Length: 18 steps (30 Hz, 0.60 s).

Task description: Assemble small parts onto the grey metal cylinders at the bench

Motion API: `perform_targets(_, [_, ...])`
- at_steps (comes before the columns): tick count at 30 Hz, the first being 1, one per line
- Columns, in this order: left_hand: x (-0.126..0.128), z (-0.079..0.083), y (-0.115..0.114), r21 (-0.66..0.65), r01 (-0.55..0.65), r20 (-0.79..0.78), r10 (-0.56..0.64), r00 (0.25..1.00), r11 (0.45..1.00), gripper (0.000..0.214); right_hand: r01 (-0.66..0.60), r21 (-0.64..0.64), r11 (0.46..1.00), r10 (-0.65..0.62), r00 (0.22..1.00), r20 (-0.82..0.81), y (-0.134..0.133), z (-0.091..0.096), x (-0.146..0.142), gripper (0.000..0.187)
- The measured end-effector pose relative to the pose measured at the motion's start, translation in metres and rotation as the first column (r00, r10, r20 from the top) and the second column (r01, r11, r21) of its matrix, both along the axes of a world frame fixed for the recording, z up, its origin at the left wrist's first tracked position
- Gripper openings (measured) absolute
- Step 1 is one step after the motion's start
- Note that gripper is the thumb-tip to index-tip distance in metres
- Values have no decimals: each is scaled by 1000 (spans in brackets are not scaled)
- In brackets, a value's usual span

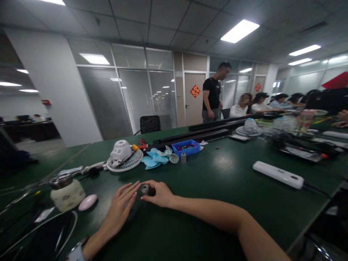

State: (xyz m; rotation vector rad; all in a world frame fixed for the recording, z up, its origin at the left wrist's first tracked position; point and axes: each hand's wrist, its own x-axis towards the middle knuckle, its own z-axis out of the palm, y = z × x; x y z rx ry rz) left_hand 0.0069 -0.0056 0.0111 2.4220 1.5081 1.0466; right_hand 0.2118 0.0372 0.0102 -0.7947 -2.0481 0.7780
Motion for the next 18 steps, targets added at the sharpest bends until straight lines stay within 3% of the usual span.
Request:
perform_targets(7, [-10,-20,3,-192,-36,-177,1,984,981,39,29,-9,1000,-29,999,39,-2,0,1,54])
perform_targets(12, [-9,-18,5,-207,-47,-237,-4,972,977,43,231,52,972,-230,973,-21,13,9,40,48])
perform_targets(15, [-9,-17,5,-211,-44,-239,-7,971,977,42,454,131,881,-448,891,-72,40,17,89,44])
perform_targets(18, [-9,-16,5,-209,-49,-234,-1,972,977,42,675,183,715,-678,733,-56,73,20,138,39])
